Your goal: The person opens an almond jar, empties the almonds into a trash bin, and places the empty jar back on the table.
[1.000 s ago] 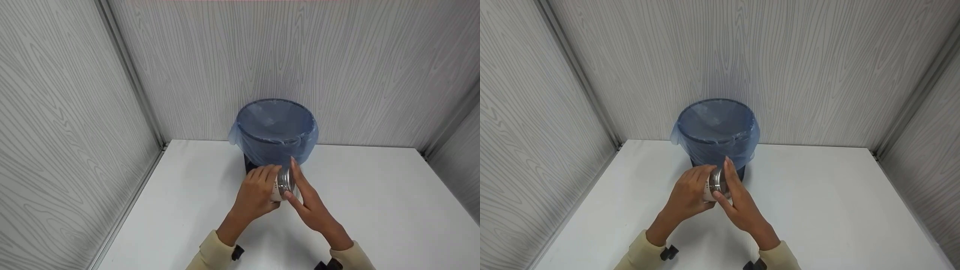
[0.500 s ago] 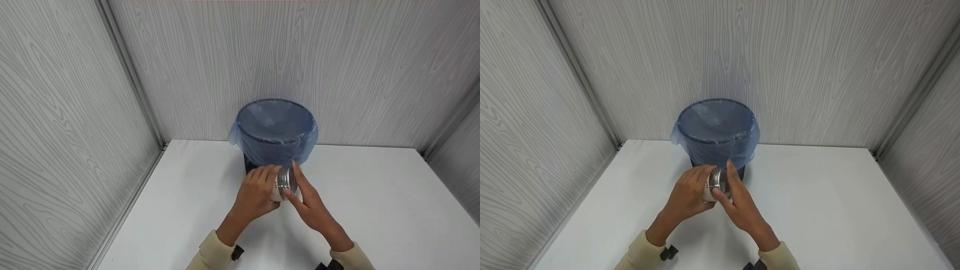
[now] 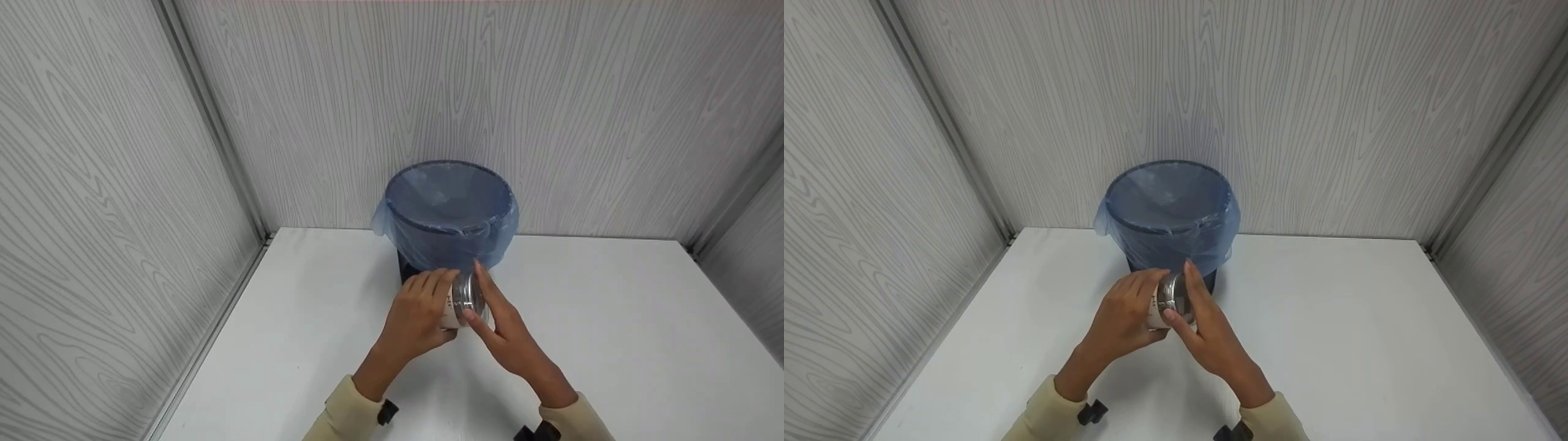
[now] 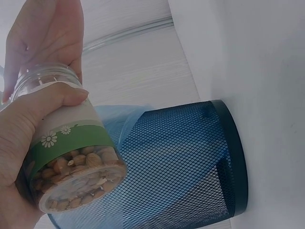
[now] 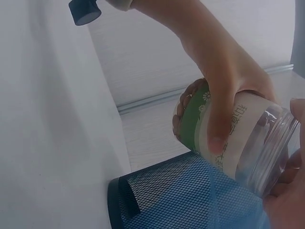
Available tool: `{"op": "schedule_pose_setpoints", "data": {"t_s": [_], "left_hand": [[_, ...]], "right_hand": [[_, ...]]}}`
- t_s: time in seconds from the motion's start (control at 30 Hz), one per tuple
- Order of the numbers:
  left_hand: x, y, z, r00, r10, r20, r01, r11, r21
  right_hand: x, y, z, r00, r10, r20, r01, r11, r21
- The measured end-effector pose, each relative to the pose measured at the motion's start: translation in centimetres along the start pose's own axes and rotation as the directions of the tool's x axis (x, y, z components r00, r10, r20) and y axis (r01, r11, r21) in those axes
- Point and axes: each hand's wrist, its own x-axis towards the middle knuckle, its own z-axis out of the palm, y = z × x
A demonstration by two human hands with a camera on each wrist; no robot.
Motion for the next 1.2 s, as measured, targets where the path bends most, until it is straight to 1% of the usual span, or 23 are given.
{"op": "schedule_pose_setpoints", "data": {"t_s": [0.23,0.5,0.7,0.8,0.9,1.03,1.1,1.2], "left_hand": [[0.0,0.0,-0.2,1.000,0.001,0.013,-0.001,1.000,0.005],[0.0,0.0,-0.2,1.000,0.001,0.013,-0.001,1.000,-0.004],[0.0,-0.1,-0.2,1.000,-0.001,0.020,0.001,1.000,-0.007],[0.1,-0.1,-0.2,1.000,0.003,0.015,-0.003,1.000,-0.007],[0.1,-0.1,-0.2,1.000,0.010,0.007,-0.010,1.000,-0.001],[0.0,-0.1,-0.2,1.000,0.009,0.006,-0.010,1.000,0.005],[0.0,-0.1,-0.1,1.000,0.008,0.008,-0.008,1.000,0.005],[0.0,-0.1,-0.1,1.000,0.003,0.014,-0.003,1.000,0.005]], "right_hand": [[0.0,0.2,0.0,1.000,-0.015,-0.004,0.015,1.000,0.008],[0.0,0.5,-0.3,0.999,-0.040,0.037,0.040,0.999,0.004],[-0.1,0.7,-0.3,0.997,-0.068,0.034,0.067,0.998,0.013],[0.0,0.3,-0.3,0.995,-0.093,0.019,0.093,0.995,0.022],[0.2,-1.0,-0.4,0.993,-0.120,0.006,0.119,0.992,0.042],[0.4,-2.6,-0.7,0.990,-0.143,0.009,0.142,0.987,0.072],[0.4,-2.5,-0.8,0.988,-0.152,0.012,0.151,0.985,0.082],[0.3,-1.6,-0.6,0.986,-0.163,0.023,0.160,0.983,0.084]]}}
